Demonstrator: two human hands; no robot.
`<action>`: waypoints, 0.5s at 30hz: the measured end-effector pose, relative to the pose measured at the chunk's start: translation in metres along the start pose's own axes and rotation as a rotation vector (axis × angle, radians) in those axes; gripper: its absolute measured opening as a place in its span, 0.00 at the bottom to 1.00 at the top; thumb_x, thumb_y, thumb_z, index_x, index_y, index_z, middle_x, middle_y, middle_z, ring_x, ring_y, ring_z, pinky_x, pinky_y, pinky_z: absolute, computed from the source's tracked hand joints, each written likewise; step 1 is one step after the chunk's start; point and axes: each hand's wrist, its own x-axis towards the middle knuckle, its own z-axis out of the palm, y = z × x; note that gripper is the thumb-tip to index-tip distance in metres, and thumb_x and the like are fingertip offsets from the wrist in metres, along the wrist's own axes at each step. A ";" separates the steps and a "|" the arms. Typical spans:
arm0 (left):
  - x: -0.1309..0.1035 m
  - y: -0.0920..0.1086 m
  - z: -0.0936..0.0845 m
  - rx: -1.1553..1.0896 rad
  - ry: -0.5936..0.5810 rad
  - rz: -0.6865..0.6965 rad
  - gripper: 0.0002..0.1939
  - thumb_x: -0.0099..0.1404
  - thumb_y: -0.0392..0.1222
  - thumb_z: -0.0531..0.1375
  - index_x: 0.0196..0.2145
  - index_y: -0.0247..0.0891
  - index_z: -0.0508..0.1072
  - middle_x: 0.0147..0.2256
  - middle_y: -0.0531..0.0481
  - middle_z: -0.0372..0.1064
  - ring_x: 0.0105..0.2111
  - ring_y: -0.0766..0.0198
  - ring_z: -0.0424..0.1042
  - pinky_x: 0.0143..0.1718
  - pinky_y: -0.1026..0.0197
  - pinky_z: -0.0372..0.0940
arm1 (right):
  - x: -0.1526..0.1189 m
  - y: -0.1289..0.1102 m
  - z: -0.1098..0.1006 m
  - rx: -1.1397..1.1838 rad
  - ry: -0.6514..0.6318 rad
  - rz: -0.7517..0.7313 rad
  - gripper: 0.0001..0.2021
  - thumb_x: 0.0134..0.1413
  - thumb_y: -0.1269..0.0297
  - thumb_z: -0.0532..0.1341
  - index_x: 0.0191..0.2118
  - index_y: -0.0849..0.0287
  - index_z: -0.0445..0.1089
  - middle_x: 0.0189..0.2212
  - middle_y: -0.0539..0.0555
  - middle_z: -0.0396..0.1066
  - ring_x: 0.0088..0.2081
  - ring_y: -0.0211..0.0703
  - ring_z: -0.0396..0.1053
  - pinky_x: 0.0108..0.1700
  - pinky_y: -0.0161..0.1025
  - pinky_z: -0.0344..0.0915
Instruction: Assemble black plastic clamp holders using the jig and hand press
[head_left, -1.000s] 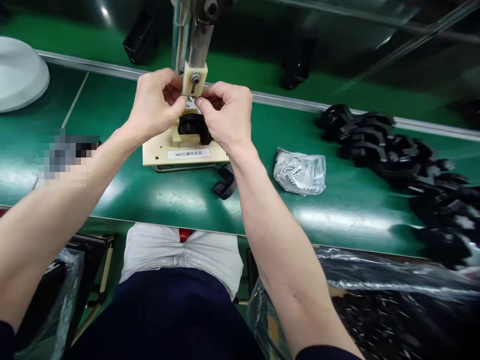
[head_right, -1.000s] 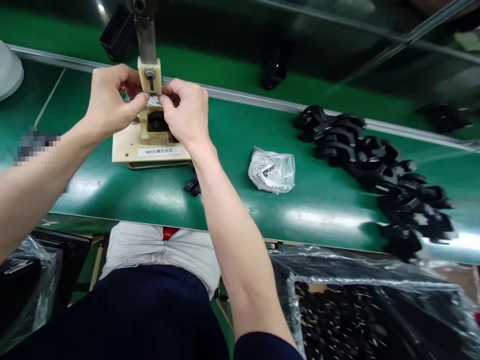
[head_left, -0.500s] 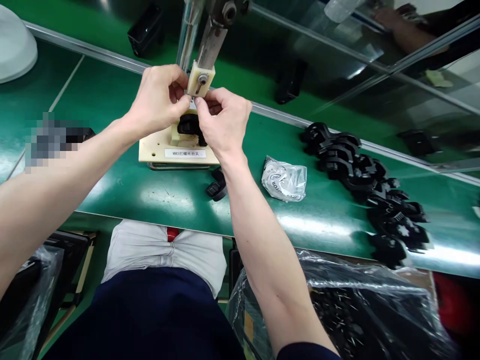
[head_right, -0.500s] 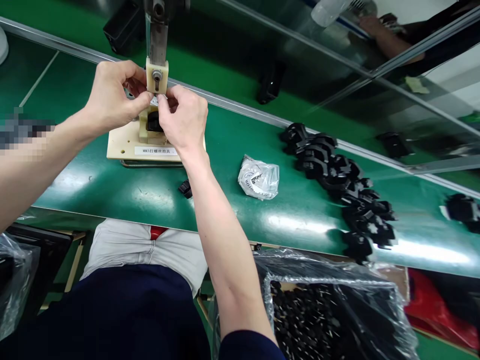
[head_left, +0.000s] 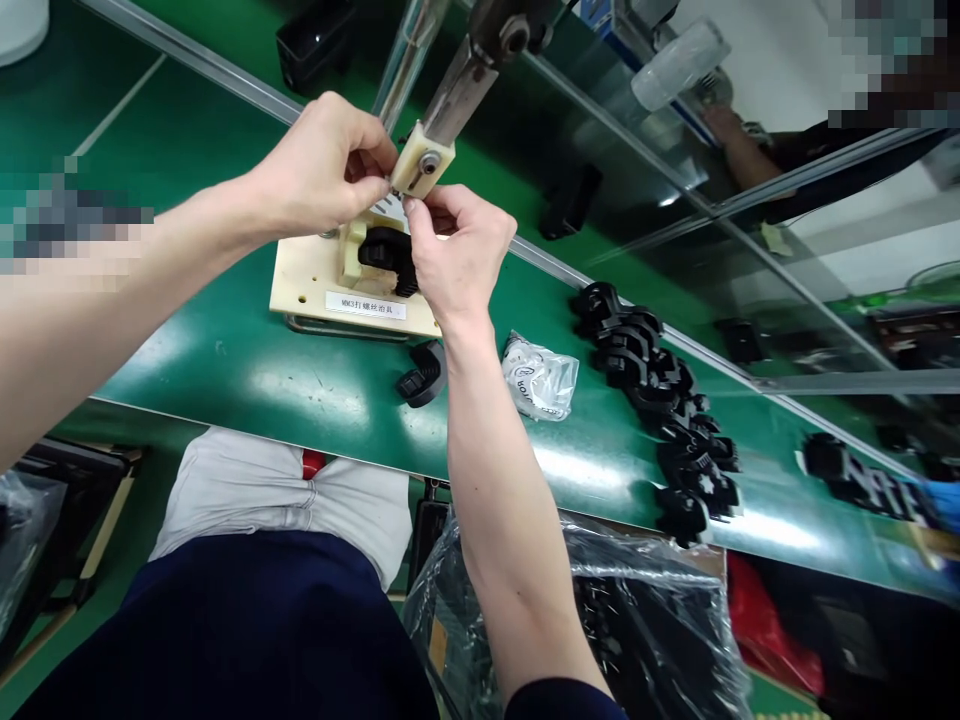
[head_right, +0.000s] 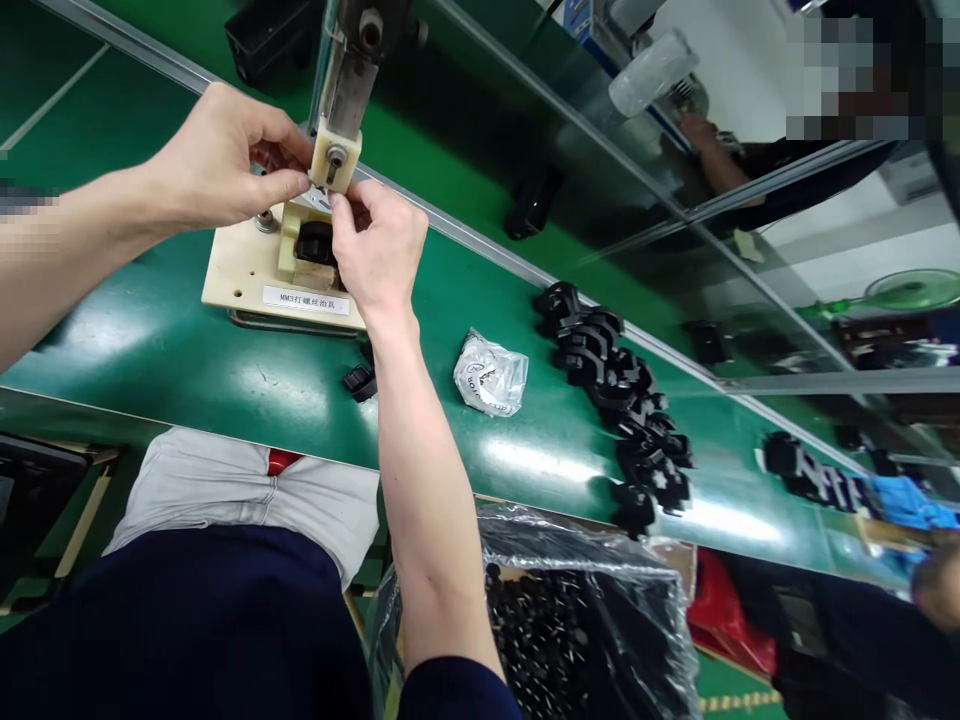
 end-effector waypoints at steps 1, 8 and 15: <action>0.001 -0.001 0.000 0.021 -0.007 0.020 0.11 0.41 0.38 0.71 0.24 0.44 0.76 0.25 0.51 0.72 0.28 0.49 0.76 0.29 0.48 0.73 | 0.000 0.000 0.000 0.000 0.003 -0.010 0.18 0.64 0.47 0.52 0.35 0.55 0.70 0.34 0.53 0.73 0.45 0.48 0.72 0.49 0.48 0.70; -0.002 0.006 0.003 0.053 -0.038 0.023 0.10 0.41 0.37 0.71 0.24 0.42 0.76 0.24 0.50 0.71 0.28 0.49 0.76 0.30 0.46 0.72 | 0.000 0.000 0.000 0.008 0.046 -0.022 0.20 0.64 0.46 0.52 0.35 0.56 0.71 0.33 0.53 0.73 0.43 0.47 0.73 0.46 0.46 0.71; -0.006 0.003 0.009 -0.154 0.110 -0.129 0.13 0.43 0.36 0.73 0.24 0.45 0.72 0.21 0.51 0.69 0.29 0.49 0.75 0.30 0.47 0.71 | 0.000 -0.001 -0.001 0.028 0.019 -0.007 0.20 0.64 0.45 0.51 0.35 0.55 0.71 0.34 0.53 0.74 0.42 0.47 0.73 0.47 0.47 0.71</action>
